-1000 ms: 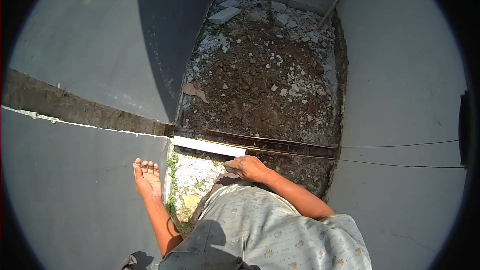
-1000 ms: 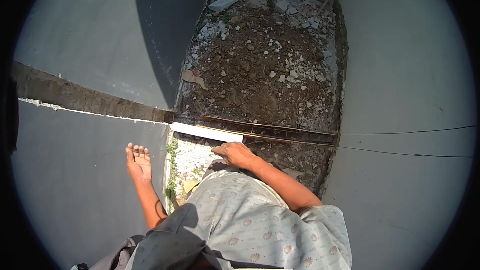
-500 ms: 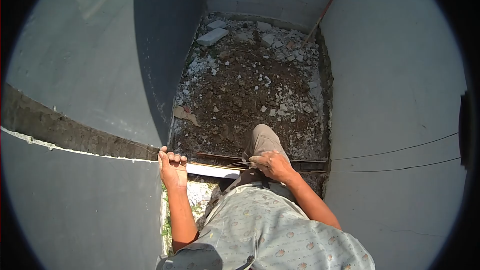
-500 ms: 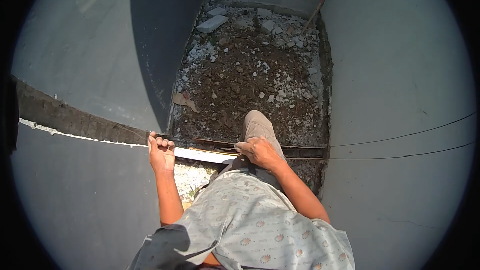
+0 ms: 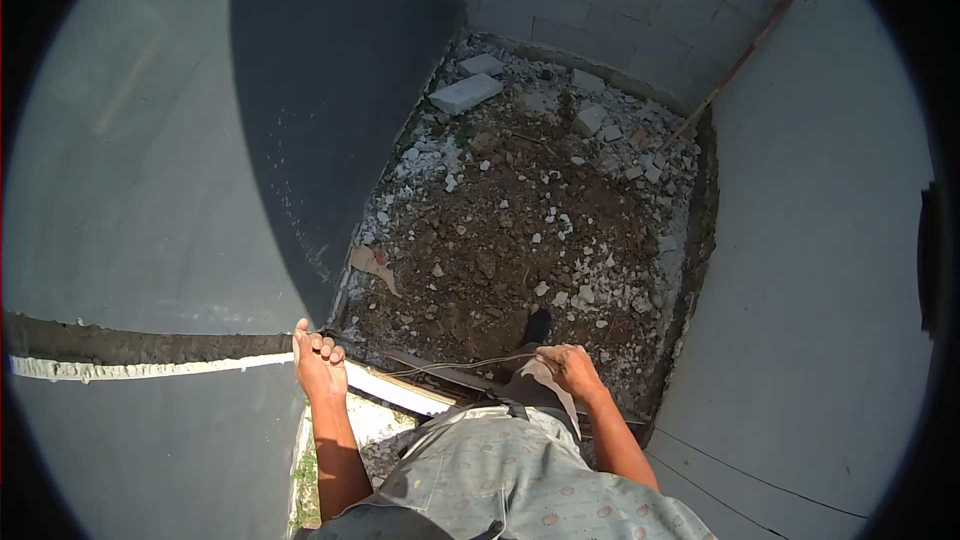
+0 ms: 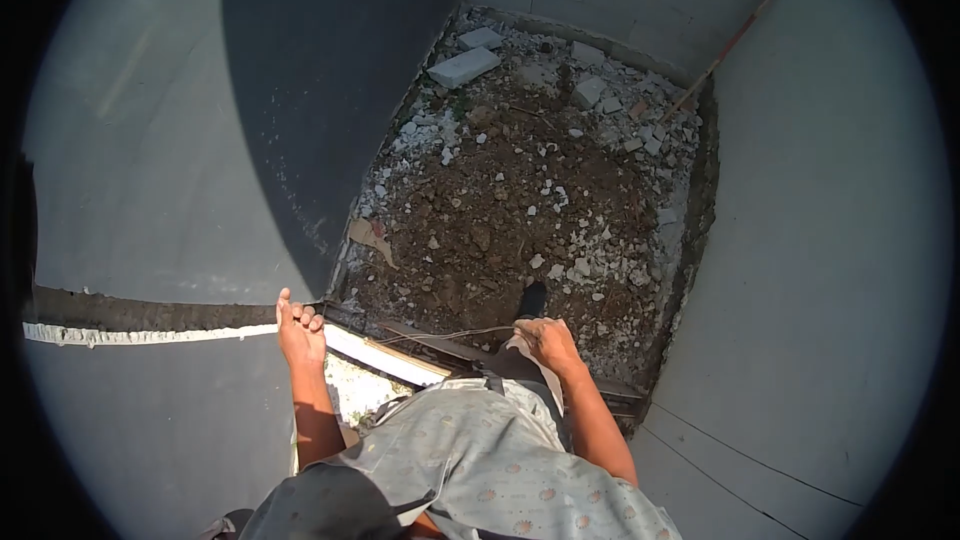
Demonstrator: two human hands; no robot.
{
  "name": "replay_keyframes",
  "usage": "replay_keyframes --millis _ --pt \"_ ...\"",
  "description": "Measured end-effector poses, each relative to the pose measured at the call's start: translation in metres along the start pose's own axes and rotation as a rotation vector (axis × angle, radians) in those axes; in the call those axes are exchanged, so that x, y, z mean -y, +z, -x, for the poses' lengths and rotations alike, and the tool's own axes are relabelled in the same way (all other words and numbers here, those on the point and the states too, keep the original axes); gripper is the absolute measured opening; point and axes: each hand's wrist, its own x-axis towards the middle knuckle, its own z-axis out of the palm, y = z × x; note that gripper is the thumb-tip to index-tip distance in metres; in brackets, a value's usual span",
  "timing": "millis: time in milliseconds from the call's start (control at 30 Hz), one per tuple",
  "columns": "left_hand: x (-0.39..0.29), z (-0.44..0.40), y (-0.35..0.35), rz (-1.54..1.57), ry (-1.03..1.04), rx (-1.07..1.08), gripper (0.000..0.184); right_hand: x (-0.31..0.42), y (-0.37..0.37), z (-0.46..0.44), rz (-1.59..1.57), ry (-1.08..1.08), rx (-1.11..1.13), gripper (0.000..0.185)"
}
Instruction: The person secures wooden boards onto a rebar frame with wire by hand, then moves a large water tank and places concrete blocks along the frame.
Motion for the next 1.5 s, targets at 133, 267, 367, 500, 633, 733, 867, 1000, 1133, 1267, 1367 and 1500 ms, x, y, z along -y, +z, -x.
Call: replay_keyframes --millis 133,267,367,500,633,733,867,1000,1133,1267,1367,1500 --pt "0.063 -0.009 0.140 -0.105 -0.050 -0.014 0.031 -0.085 -0.084 -0.035 0.097 0.149 0.122 0.015" --pt "0.056 -0.011 0.246 -0.267 0.171 0.059 0.037 -0.172 -0.144 -0.068 0.097 -0.008 -0.022 0.023" --pt "0.033 -0.024 0.283 -0.331 0.347 0.058 0.038 -0.211 -0.175 -0.118 0.160 0.108 0.024 0.034" --pt "0.017 -0.038 0.329 -0.359 0.531 -0.035 0.035 -0.222 -0.197 -0.190 0.071 0.202 0.019 0.040" --pt "0.052 -0.082 0.364 -0.409 0.485 -0.093 0.033 -0.207 -0.198 -0.278 -0.046 0.321 0.206 0.039" --pt "0.111 -0.142 0.384 -0.501 0.315 -0.169 0.032 -0.223 -0.184 -0.340 -0.088 0.165 0.232 0.039" --pt "0.206 -0.233 0.411 -0.673 0.070 -0.179 0.030 -0.259 -0.195 -0.421 -0.160 0.251 0.366 0.037" --pt "0.256 -0.293 0.441 -0.668 -0.116 -0.096 0.029 -0.352 -0.224 -0.468 -0.023 0.457 0.522 0.039" --pt "0.295 -0.351 0.439 -1.096 -0.183 0.058 0.029 -0.340 -0.318 -0.527 -0.252 0.879 0.287 0.036" --pt "0.305 -0.386 0.452 -1.240 -0.274 0.159 0.028 -0.405 -0.356 -0.569 -0.296 0.848 0.254 0.026" --pt "0.313 -0.391 0.462 -1.279 -0.388 0.086 0.029 -0.391 -0.382 -0.633 -0.394 0.867 0.268 0.027" --pt "0.424 -0.389 0.396 -1.540 -0.297 0.053 0.031 -0.313 -0.389 -0.753 -0.449 0.776 0.287 0.021"
